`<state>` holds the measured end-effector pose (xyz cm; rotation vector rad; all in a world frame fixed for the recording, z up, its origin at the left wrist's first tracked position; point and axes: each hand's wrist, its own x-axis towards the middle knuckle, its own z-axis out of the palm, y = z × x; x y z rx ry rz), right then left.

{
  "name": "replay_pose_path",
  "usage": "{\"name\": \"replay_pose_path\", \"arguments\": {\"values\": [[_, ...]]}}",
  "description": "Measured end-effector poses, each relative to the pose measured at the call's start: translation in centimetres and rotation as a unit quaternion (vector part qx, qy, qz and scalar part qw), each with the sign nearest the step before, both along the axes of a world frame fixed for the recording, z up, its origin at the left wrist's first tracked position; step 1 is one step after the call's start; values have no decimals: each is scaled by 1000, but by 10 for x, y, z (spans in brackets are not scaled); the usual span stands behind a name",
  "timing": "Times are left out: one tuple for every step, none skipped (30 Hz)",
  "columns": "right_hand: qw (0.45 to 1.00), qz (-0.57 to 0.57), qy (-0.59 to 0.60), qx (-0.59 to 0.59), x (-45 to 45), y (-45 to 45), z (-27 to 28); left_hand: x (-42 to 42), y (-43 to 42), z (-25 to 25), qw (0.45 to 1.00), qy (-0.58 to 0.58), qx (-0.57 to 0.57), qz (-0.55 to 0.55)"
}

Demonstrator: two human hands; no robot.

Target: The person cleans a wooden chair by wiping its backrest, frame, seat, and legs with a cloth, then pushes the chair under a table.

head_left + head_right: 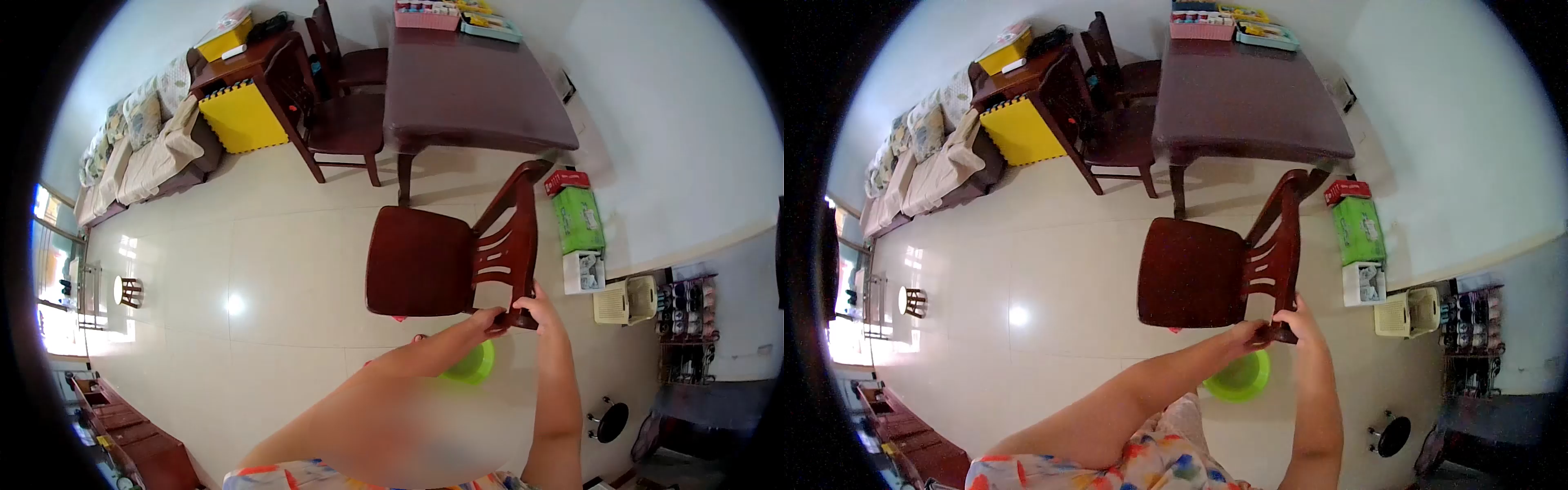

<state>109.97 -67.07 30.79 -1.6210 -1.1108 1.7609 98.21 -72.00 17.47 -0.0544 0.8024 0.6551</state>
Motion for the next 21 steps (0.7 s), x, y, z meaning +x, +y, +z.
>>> {"name": "replay_pose_path", "arguments": {"values": [[1000,-19,-2,6,8,2,4,12,6,-6,1000,-3,-8,-3],[999,-41,7,-4,19,6,-1,24,13,-12,1000,-5,-16,-5],[998,-59,8,-8,26,9,0,28,17,-9,1000,-8,-24,-9],[997,-75,8,-12,34,12,1,32,20,-1,999,14,-9,-30],[996,-93,7,-17,43,13,2,38,21,-3,999,13,-8,-34],[994,-110,10,-19,52,14,-3,43,21,-8,999,11,-6,-39],[990,-140,28,-4,59,11,-10,51,21,-12,999,9,-4,-43],[984,-170,46,14,63,7,-19,56,17,-16,999,17,-24,-32],[978,-198,65,30,65,6,-24,59,10,-13,998,24,-46,-21],[974,-210,77,34,62,5,-28,57,3,-1,997,31,-70,-7],[970,-223,91,39,57,5,-33,57,4,12,993,8,-114,10],[965,-237,106,41,52,1,-38,49,6,41,987,-14,-160,27],[962,-241,123,16,47,5,-39,41,6,55,977,-33,-204,41],[959,-247,140,19,40,12,-39,37,9,47,974,-135,-176,55],[955,-252,156,19,33,16,-39,38,14,29,976,-140,-150,77],[949,-264,168,31,27,21,-40,40,25,4,977,-146,-123,97],[944,-275,179,42,23,25,-44,42,33,-8,976,-153,-97,118],[938,-286,190,54,18,29,-48,30,39,12,981,-115,-111,107],[935,-304,177,48,12,31,-53,25,44,5,982,-99,-113,117],[924,-323,200,56,5,33,-59,17,49,-3,984,-95,-113,100],[912,-339,222,63,-4,35,-63,5,54,-8,986,-92,-114,85]]}}
